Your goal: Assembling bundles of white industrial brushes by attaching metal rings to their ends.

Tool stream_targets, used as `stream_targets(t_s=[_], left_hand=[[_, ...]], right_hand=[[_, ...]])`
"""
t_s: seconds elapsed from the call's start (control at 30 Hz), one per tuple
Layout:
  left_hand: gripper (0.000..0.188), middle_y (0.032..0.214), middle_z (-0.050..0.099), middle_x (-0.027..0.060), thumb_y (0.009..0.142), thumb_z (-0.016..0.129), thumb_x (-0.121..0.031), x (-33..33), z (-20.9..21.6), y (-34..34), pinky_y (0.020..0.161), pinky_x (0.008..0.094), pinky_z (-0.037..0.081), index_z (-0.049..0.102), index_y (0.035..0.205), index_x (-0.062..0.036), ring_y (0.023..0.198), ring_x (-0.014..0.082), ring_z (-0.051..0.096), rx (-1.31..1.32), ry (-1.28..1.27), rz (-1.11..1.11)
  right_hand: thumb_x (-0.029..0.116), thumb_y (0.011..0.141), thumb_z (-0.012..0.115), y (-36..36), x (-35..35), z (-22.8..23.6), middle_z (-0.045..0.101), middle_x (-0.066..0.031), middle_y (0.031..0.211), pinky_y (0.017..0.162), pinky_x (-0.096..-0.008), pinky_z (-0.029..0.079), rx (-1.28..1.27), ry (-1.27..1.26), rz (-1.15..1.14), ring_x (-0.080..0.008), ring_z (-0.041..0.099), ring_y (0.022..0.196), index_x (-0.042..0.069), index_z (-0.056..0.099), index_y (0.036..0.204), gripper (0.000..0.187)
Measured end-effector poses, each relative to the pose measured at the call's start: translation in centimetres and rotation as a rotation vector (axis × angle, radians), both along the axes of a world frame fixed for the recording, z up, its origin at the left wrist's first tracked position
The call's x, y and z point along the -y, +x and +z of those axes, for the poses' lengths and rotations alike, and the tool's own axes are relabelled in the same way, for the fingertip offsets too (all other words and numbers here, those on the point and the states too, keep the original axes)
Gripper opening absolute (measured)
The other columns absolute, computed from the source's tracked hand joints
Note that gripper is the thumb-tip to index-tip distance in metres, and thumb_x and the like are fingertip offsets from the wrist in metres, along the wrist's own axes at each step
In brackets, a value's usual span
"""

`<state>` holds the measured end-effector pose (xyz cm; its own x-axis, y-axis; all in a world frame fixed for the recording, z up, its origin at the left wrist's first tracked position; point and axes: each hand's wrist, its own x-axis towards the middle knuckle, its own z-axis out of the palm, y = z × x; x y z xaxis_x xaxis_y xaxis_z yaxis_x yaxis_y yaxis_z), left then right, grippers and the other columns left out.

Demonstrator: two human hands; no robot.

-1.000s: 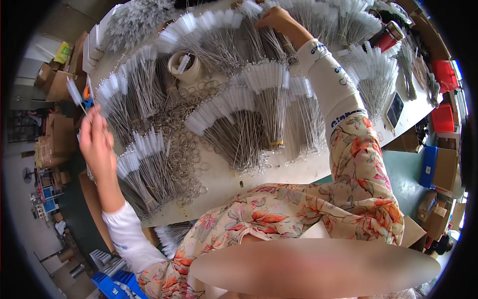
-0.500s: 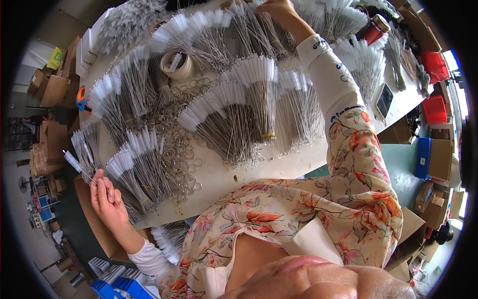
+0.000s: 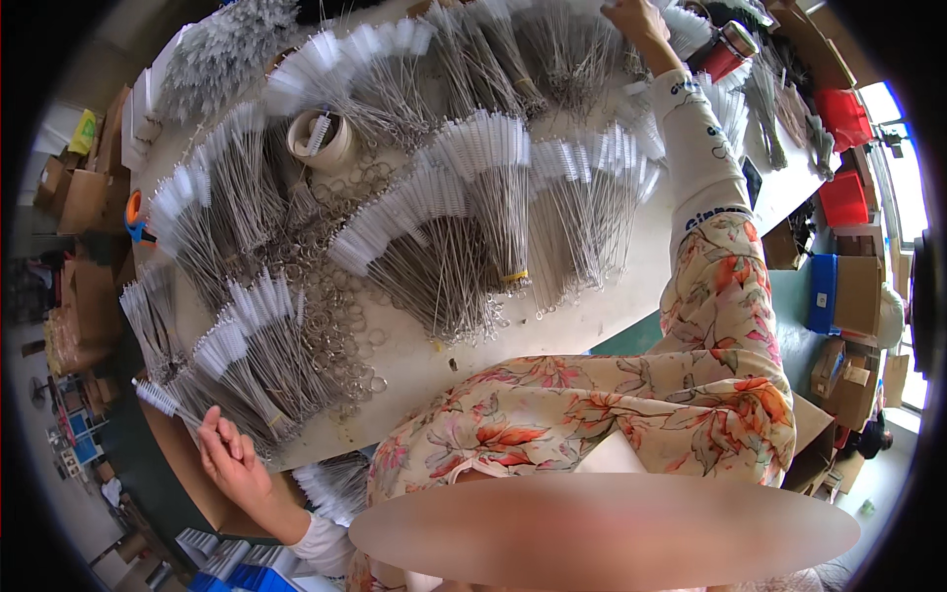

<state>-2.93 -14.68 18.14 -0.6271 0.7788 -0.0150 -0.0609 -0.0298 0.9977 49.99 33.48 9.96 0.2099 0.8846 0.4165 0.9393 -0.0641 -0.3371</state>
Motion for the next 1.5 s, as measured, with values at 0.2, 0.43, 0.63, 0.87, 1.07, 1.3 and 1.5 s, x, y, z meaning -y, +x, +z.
stream_targets(t_s=[0.2,0.43,0.63,0.87,1.07,1.3,1.5], left_hand=[[0.030,0.075,0.046,0.0011,0.094,0.046,-0.023,-2.1,-1.9,1.3,0.039,0.0154,0.021,0.057,0.101,0.0041,0.053,0.0018,0.033,0.125,-0.016,-0.119],[0.026,0.066,0.045,-0.0009,0.093,0.047,-0.017,-5.5,-1.0,5.3,0.042,0.0169,0.023,0.059,0.100,0.0042,0.050,0.0032,0.031,-0.107,0.002,-0.246],[0.025,0.070,0.054,0.0024,0.087,0.053,-0.003,-11.3,-0.4,14.7,0.043,0.0182,0.036,0.056,0.111,0.0013,0.050,0.0050,0.047,-0.353,0.258,-0.519],[0.018,0.082,0.058,0.0113,0.082,0.058,0.000,-13.5,-3.6,16.3,0.066,0.0234,0.050,0.058,0.100,-0.0015,0.075,0.0165,0.059,-1.054,0.710,-0.340],[0.011,0.097,0.056,0.0101,0.076,0.061,0.003,-10.0,-7.5,18.6,0.063,0.0259,0.055,0.057,0.085,0.0008,0.078,0.0171,0.063,-0.948,0.860,-0.458],[0.024,0.093,0.057,0.0081,0.076,0.066,-0.010,-5.2,-12.2,18.6,0.067,0.0333,0.049,0.061,0.099,-0.0065,0.080,0.0244,0.058,-0.907,0.562,-0.684],[0.025,0.086,0.059,0.0115,0.077,0.066,-0.011,-2.3,-15.8,15.8,0.063,0.0317,0.050,0.059,0.100,-0.0040,0.075,0.0241,0.061,-0.727,0.250,-0.814]], right_hand=[[0.037,0.069,0.069,5.6,-3.7,-5.1,0.067,-0.0104,0.086,0.073,-0.0321,0.051,-0.092,-0.230,0.068,-0.0229,0.065,0.077,0.011,0.070,0.091,0.034],[0.017,0.087,0.049,-4.6,7.2,7.6,0.061,-0.0064,0.079,0.063,-0.0291,0.046,-0.654,0.343,0.538,-0.0148,0.058,0.078,0.002,0.059,0.086,0.018],[0.021,0.092,0.047,-19.0,23.4,8.0,0.060,-0.0042,0.085,0.063,-0.0275,0.048,-1.549,-0.162,1.244,-0.0135,0.058,0.073,0.005,0.055,0.100,0.019],[0.019,0.091,0.052,-21.5,32.8,5.5,0.054,-0.0062,0.112,0.083,-0.0270,0.044,-1.629,-0.140,1.233,-0.0141,0.053,0.097,0.000,0.053,0.115,0.031],[0.025,0.094,0.045,-19.2,34.0,-0.9,0.063,-0.0077,0.095,0.081,-0.0301,0.047,-2.021,-0.660,0.979,-0.0167,0.059,0.088,0.002,0.059,0.102,0.028],[0.020,0.091,0.052,-14.2,33.6,2.3,0.050,0.0032,0.068,0.053,-0.0199,0.036,-1.370,-0.831,0.982,-0.0059,0.040,0.056,0.001,0.058,0.095,0.020],[0.006,0.068,0.057,-11.3,37.5,-2.2,0.061,-0.0081,0.067,0.056,-0.0344,0.047,0.996,-0.193,0.950,-0.0217,0.062,0.066,0.008,0.058,0.066,0.003]])
